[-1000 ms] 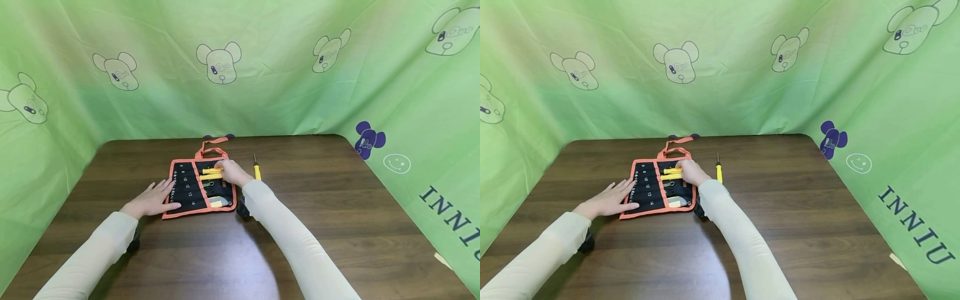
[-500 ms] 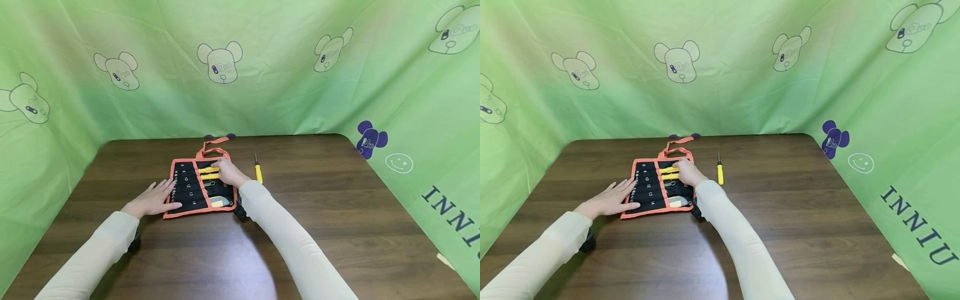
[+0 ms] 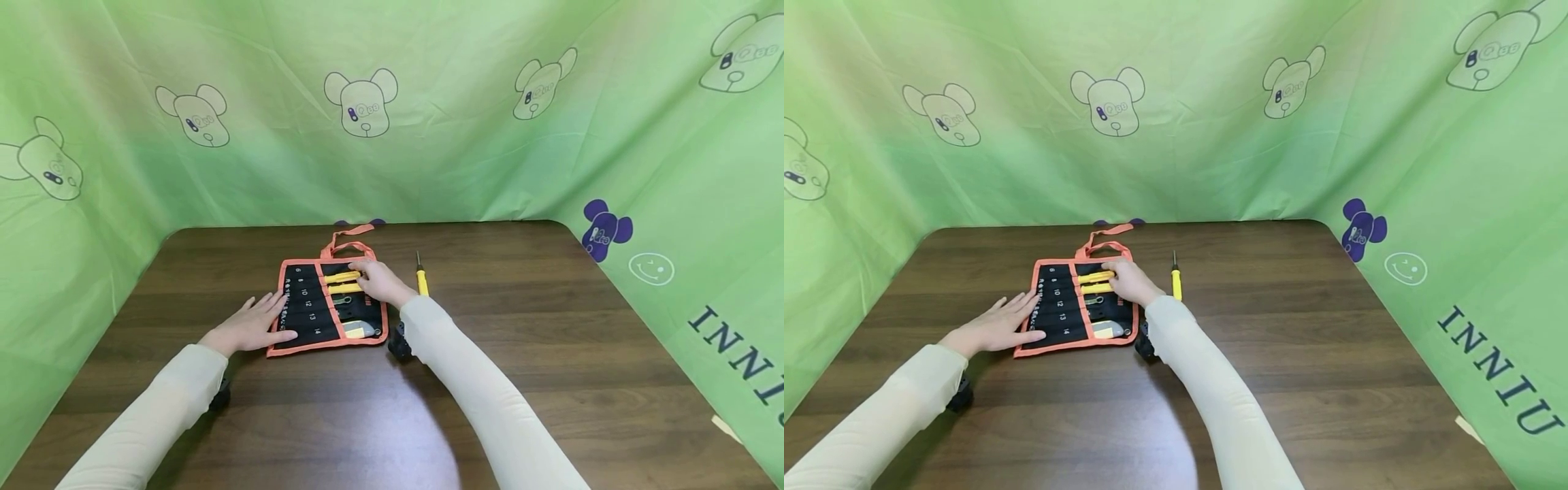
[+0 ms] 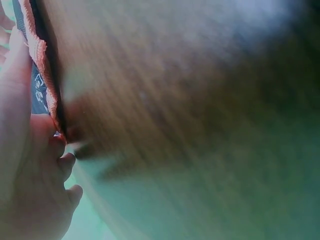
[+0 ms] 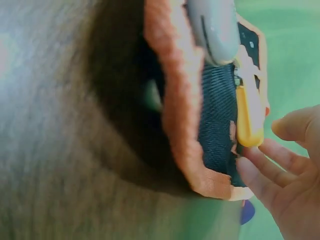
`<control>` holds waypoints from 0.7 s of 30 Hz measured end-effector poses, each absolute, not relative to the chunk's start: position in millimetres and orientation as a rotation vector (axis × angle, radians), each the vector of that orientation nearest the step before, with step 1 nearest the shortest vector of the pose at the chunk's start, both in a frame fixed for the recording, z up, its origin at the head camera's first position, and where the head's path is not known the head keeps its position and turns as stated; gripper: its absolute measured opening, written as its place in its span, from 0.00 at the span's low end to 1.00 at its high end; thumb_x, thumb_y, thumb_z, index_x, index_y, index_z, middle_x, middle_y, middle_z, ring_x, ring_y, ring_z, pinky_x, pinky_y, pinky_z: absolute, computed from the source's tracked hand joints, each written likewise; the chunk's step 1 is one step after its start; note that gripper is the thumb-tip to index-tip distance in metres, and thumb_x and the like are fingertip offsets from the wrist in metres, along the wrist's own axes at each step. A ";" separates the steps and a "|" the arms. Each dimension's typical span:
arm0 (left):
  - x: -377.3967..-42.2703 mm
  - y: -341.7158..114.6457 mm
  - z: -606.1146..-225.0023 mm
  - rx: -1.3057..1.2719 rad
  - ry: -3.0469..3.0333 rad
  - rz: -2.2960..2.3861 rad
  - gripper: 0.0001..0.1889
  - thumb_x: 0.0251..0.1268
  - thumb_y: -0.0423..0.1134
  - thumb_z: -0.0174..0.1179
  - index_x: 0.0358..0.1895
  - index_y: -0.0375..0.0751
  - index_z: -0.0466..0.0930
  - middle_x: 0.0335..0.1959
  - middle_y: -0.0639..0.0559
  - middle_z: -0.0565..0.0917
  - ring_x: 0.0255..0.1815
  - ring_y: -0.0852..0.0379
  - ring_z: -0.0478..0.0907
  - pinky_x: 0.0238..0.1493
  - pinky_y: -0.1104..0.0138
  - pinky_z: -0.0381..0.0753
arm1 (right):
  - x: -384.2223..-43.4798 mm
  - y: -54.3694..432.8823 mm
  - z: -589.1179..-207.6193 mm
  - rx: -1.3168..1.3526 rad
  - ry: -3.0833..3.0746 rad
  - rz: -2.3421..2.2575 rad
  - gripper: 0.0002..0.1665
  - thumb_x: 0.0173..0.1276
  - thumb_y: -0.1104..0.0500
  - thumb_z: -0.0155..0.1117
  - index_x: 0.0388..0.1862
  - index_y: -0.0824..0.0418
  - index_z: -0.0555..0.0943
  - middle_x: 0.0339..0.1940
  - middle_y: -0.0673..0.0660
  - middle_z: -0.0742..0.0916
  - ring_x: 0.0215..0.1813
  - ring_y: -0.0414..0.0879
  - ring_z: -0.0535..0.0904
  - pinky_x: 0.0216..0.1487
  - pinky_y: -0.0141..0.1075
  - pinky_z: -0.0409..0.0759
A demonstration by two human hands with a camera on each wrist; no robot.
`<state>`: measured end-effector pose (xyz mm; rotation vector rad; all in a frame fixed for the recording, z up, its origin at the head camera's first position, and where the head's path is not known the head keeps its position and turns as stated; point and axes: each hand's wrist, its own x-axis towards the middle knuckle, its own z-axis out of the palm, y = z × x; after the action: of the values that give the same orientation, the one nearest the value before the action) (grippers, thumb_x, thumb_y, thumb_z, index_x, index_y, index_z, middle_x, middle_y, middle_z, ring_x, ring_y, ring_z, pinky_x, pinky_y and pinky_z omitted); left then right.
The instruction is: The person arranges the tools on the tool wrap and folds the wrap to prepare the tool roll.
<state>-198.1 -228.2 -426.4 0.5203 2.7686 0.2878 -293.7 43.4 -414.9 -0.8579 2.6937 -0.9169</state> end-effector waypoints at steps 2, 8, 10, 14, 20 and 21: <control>-198.4 -228.3 -426.6 0.523 2.771 0.286 0.51 0.58 0.71 0.41 0.70 0.30 0.47 0.71 0.34 0.46 0.71 0.38 0.42 0.65 0.43 0.39 | -293.4 46.0 -411.8 -0.867 2.698 -0.952 0.22 0.69 0.67 0.49 0.62 0.64 0.72 0.54 0.58 0.78 0.33 0.46 0.71 0.34 0.34 0.69; -198.2 -228.8 -425.1 0.526 2.776 0.281 0.50 0.59 0.71 0.42 0.71 0.30 0.47 0.71 0.34 0.46 0.70 0.38 0.42 0.65 0.43 0.39 | -292.5 55.6 -398.7 -0.851 2.701 -1.042 0.21 0.70 0.65 0.51 0.62 0.62 0.72 0.49 0.58 0.77 0.32 0.45 0.72 0.30 0.35 0.72; -197.4 -228.2 -424.1 0.526 2.776 0.282 0.50 0.59 0.70 0.43 0.70 0.30 0.47 0.71 0.34 0.46 0.70 0.38 0.42 0.64 0.43 0.39 | -292.2 59.6 -394.9 -0.840 2.719 -1.074 0.22 0.69 0.64 0.51 0.62 0.63 0.71 0.52 0.59 0.77 0.38 0.47 0.73 0.35 0.37 0.73; -195.8 -227.9 -423.2 0.521 2.772 0.279 0.50 0.59 0.70 0.42 0.70 0.29 0.47 0.71 0.34 0.46 0.70 0.38 0.42 0.65 0.43 0.39 | -292.7 69.7 -390.5 -0.806 2.739 -1.153 0.22 0.69 0.65 0.52 0.61 0.64 0.71 0.52 0.61 0.78 0.46 0.49 0.73 0.46 0.41 0.73; -194.7 -227.8 -423.1 0.514 2.769 0.292 0.50 0.59 0.70 0.43 0.70 0.29 0.47 0.71 0.34 0.46 0.70 0.38 0.42 0.65 0.43 0.39 | -293.0 86.9 -391.2 -0.724 2.743 -1.252 0.22 0.68 0.65 0.54 0.61 0.65 0.71 0.54 0.63 0.77 0.53 0.53 0.74 0.54 0.43 0.71; -194.8 -227.8 -423.2 0.514 2.769 0.294 0.50 0.59 0.70 0.43 0.70 0.28 0.47 0.71 0.34 0.46 0.70 0.38 0.42 0.65 0.43 0.39 | -292.9 89.9 -391.5 -0.711 2.752 -1.258 0.22 0.68 0.65 0.54 0.61 0.65 0.71 0.54 0.62 0.78 0.53 0.53 0.74 0.54 0.43 0.71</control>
<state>-194.8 -227.8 -423.2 0.5142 2.7688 0.2941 -292.9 89.9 -391.5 -0.7110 2.7522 -1.2576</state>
